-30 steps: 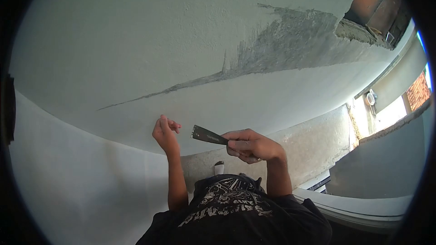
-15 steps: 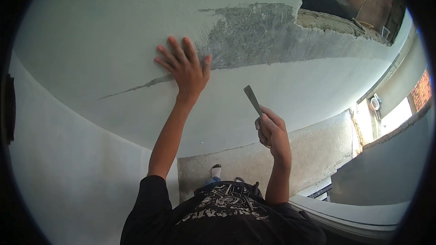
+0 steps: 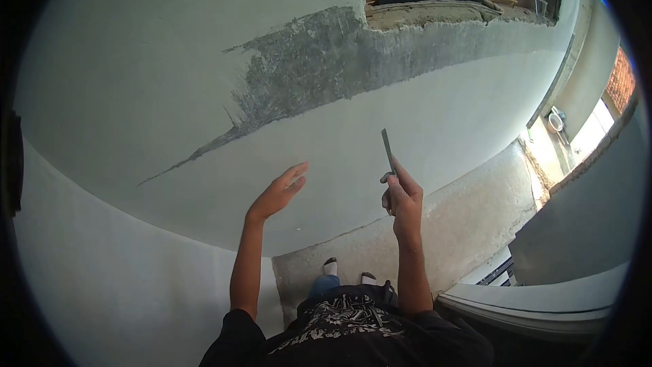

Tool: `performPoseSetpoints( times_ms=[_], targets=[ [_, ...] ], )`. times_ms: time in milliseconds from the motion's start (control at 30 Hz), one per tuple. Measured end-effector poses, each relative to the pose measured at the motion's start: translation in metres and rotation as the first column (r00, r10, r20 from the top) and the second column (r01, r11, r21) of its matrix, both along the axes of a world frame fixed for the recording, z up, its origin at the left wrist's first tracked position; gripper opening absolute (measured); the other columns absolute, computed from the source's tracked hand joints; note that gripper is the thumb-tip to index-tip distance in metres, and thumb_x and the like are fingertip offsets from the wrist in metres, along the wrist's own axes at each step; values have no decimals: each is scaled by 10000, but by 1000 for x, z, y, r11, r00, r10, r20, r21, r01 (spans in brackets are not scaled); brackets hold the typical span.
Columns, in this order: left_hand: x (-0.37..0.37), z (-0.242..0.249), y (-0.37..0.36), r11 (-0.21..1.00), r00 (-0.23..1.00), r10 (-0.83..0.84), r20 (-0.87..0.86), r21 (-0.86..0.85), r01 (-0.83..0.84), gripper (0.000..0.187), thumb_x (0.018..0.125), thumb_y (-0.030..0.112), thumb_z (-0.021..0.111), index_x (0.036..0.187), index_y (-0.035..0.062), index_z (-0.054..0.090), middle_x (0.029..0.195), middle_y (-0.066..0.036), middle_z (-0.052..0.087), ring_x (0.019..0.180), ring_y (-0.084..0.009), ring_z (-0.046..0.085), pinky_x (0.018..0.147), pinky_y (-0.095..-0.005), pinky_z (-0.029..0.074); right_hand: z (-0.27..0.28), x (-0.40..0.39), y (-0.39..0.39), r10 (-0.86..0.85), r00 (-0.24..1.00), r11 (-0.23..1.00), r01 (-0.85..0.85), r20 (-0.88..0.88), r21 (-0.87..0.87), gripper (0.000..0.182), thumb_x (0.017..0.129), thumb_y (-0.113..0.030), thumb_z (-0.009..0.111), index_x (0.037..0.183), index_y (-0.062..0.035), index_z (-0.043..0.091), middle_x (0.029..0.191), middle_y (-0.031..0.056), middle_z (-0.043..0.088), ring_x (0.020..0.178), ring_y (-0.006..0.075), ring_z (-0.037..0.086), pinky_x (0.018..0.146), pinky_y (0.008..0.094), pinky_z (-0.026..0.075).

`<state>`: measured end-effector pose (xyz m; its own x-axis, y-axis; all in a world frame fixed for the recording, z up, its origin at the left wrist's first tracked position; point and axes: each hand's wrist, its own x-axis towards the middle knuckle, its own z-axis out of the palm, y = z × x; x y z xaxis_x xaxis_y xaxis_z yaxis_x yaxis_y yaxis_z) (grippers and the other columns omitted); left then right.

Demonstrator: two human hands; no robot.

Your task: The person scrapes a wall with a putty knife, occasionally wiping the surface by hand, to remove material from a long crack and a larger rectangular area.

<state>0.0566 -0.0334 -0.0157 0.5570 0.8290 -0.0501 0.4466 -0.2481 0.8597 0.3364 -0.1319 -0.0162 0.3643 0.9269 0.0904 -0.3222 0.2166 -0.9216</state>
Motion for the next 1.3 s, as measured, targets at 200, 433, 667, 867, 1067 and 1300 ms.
performPoseSetpoints(
  times_ms=[200, 433, 667, 867, 1067, 1300],
  targets=[
    [4, 20, -25, 993, 951, 106, 291, -73, -89, 602, 1051, 480, 357, 1463, 43, 388, 1383, -174, 543, 1301, -291, 504, 1103, -413, 345, -17, -71, 20, 60, 995, 969, -78, 83, 235, 442, 949, -103, 515, 1375, 12, 538, 885, 51, 622, 524, 45, 422, 465, 208, 369],
    [16, 16, -2, 984, 688, 156, 709, -52, -169, 484, 1081, 378, 273, 1351, 3, 420, 1339, -191, 570, 1236, -285, 556, 1051, -447, 410, 8, -151, 48, 28, 927, 973, -112, 375, 203, 499, 943, -118, 609, 1420, -27, 497, 944, 58, 641, 656, 63, 525, 575, 212, 431],
    [-7, 23, 12, 936, 531, 284, 799, -110, -334, 262, 1064, 198, 383, 1177, -26, 460, 1145, -215, 645, 1006, -305, 678, 837, -382, 580, -4, -197, 65, 319, 945, 941, -325, 76, 98, 526, 981, -177, 560, 1464, -20, 424, 943, 70, 660, 757, 82, 584, 669, 226, 477],
    [-13, 30, 21, 928, 538, 323, 779, -149, -341, 225, 1063, 158, 399, 1064, -39, 508, 984, -149, 687, 868, -185, 663, 780, -303, 534, -2, -221, 77, -7, 942, 979, -62, 336, 194, 486, 964, -92, 528, 1431, 19, 458, 1122, 179, 664, 963, 165, 633, 848, 277, 486],
    [-11, 25, 25, 906, 576, 328, 749, -77, -416, 272, 1066, 187, 405, 966, -29, 537, 917, -121, 678, 714, -108, 601, 623, -249, 494, -5, -227, 78, -95, 935, 971, 11, 342, 239, 458, 948, -25, 521, 1401, 34, 492, 1112, 182, 666, 935, 147, 629, 831, 248, 480],
    [-8, 30, 20, 882, 604, 354, 714, -40, -470, 291, 1067, 207, 410, 968, -28, 549, 898, -115, 672, 663, -105, 611, 565, -240, 497, 4, -224, 73, -38, 955, 984, -15, 295, 176, 460, 945, -37, 524, 1400, 28, 500, 1043, 151, 675, 884, 111, 610, 782, 220, 474]
  ],
)
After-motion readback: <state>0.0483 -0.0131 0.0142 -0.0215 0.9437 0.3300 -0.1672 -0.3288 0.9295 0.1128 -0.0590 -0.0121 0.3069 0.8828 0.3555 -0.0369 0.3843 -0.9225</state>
